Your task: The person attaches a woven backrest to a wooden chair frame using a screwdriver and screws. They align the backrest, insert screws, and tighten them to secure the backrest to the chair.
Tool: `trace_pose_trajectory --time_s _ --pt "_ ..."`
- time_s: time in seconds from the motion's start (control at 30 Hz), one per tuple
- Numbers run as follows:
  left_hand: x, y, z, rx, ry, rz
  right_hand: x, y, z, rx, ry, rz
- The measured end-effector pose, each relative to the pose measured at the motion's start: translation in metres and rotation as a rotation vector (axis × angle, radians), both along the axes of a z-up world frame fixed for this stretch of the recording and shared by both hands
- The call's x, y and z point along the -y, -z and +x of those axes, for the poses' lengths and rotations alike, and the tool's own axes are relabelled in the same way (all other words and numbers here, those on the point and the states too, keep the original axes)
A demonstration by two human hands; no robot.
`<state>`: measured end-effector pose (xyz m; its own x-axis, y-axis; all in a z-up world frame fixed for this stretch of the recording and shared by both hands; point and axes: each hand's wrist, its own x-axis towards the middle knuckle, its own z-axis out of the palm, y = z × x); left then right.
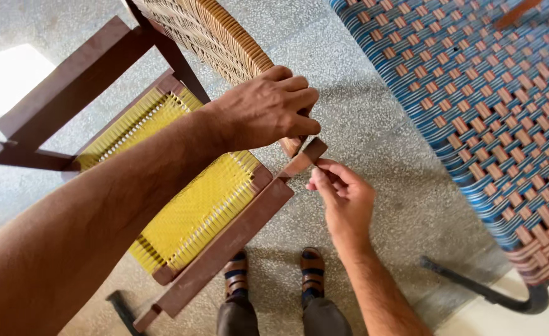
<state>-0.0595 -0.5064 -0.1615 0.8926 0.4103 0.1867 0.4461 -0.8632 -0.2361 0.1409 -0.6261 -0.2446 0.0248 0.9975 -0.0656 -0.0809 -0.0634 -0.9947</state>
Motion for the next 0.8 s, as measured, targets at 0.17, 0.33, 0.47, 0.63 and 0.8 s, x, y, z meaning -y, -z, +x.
trace_pose_trajectory --time_s 0.17,0.33,0.47,0.63,0.8 --pt "-0.009 0.005 -0.001 0.021 0.116 -0.113 0.007 0.002 -0.009 -0.082 0.178 -0.051" --pt "-0.008 0.002 -0.010 0.085 0.197 -0.121 0.013 0.004 -0.018 -0.120 0.275 -0.108" --pt "-0.011 -0.003 -0.006 0.083 0.209 -0.160 0.008 0.004 -0.017 -0.108 0.265 -0.149" --pt "-0.015 0.001 -0.006 0.119 0.244 -0.157 0.008 0.011 -0.016 -0.119 0.298 -0.119" --pt "-0.019 0.005 -0.005 0.136 0.315 -0.161 0.011 0.020 -0.020 -0.002 0.308 0.028"
